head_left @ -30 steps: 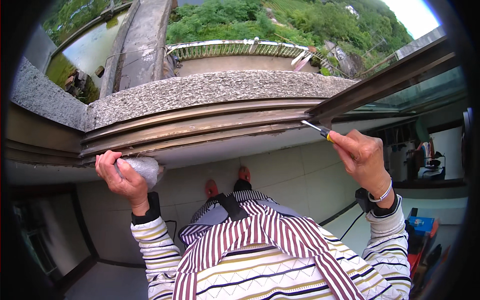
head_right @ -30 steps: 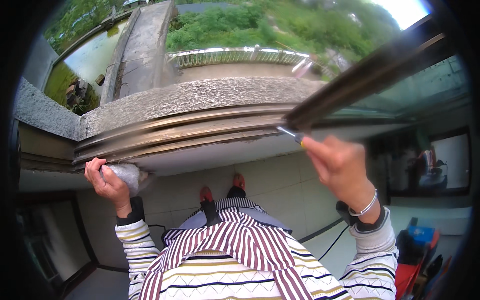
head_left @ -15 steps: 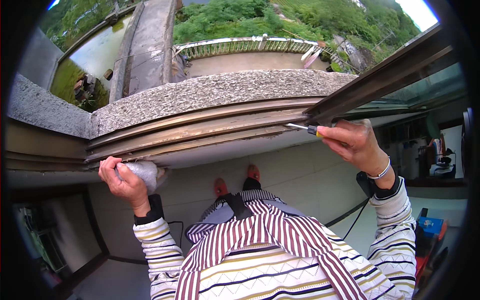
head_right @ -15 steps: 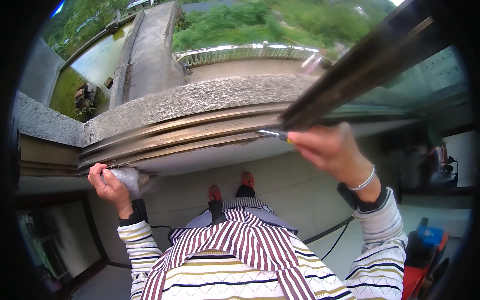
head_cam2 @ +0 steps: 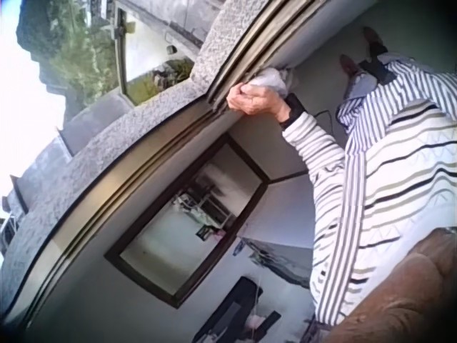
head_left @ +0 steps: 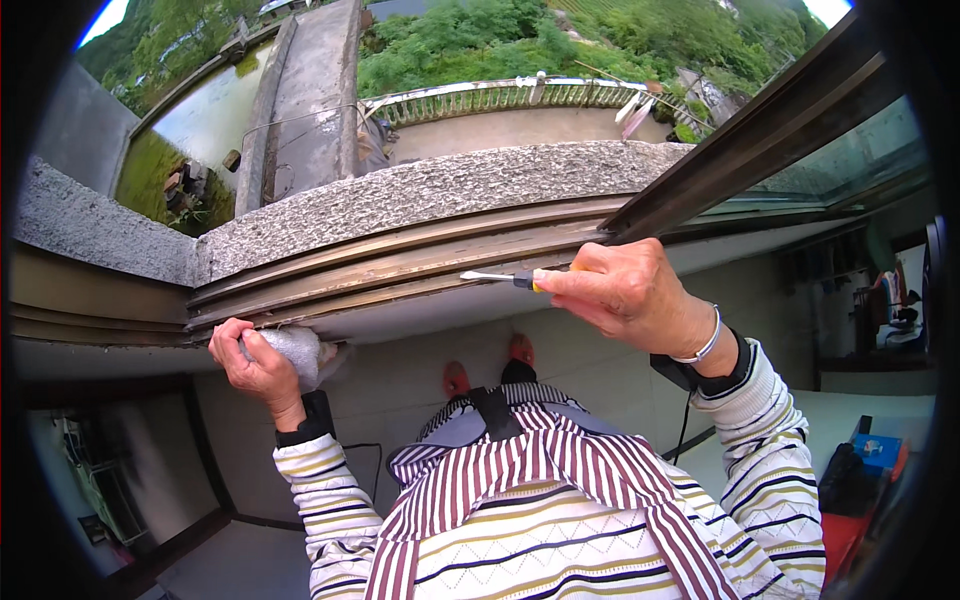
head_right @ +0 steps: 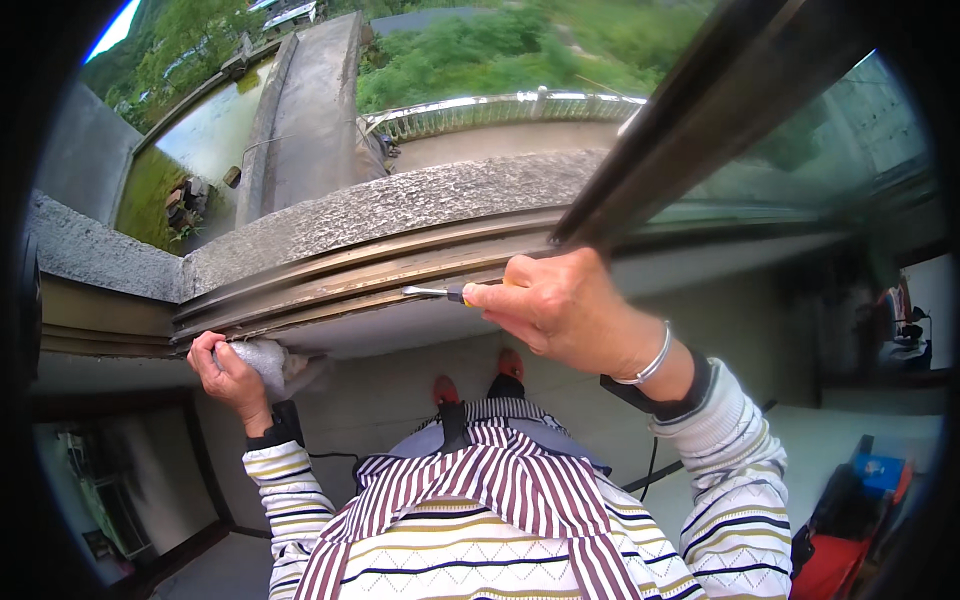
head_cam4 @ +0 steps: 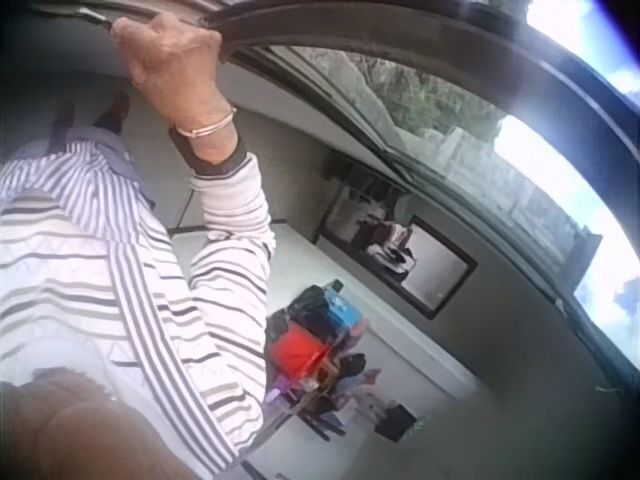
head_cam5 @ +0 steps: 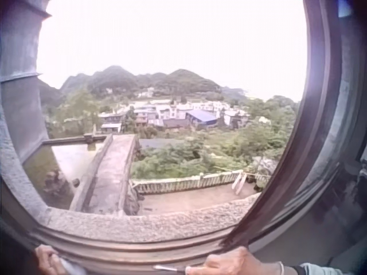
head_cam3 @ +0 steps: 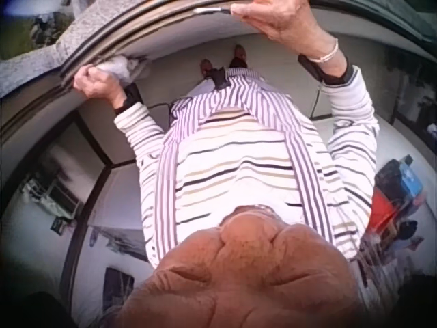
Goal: Tightening screws and cleaning a window frame using a screwdriver and a cloth.
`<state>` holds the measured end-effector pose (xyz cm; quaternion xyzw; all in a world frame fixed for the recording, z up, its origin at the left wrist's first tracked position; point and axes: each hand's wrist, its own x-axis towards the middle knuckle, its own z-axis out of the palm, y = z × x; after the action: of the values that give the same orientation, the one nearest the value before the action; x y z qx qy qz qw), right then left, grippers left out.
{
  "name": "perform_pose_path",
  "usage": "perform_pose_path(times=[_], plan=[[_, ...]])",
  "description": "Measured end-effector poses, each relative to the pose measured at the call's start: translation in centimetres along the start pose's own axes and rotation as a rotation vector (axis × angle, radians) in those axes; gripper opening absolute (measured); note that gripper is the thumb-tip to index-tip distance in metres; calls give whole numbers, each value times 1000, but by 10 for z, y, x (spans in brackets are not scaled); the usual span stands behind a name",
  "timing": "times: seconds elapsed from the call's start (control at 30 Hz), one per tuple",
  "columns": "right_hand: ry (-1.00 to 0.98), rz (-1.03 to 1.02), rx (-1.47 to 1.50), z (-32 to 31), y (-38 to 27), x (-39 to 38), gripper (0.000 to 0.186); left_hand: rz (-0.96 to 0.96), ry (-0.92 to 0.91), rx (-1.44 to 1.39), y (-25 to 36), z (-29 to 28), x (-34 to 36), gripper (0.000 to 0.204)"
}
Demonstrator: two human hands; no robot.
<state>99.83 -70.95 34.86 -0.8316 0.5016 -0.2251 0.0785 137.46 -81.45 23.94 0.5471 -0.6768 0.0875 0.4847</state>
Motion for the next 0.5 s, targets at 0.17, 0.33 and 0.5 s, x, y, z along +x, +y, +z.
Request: perform_pose_path(times=[0.17,0.33,0.5], plan=[[58,120,26,-60,6,-38,36,-5,19,11,-2,-3,-2,8],[-35,237,-119,-70,16,-52,28,-12,25,1,-3,-1,-3,8],[5,159,-60,-58,25,-38,26,-20,19,-1,0,-1,-2,8]])
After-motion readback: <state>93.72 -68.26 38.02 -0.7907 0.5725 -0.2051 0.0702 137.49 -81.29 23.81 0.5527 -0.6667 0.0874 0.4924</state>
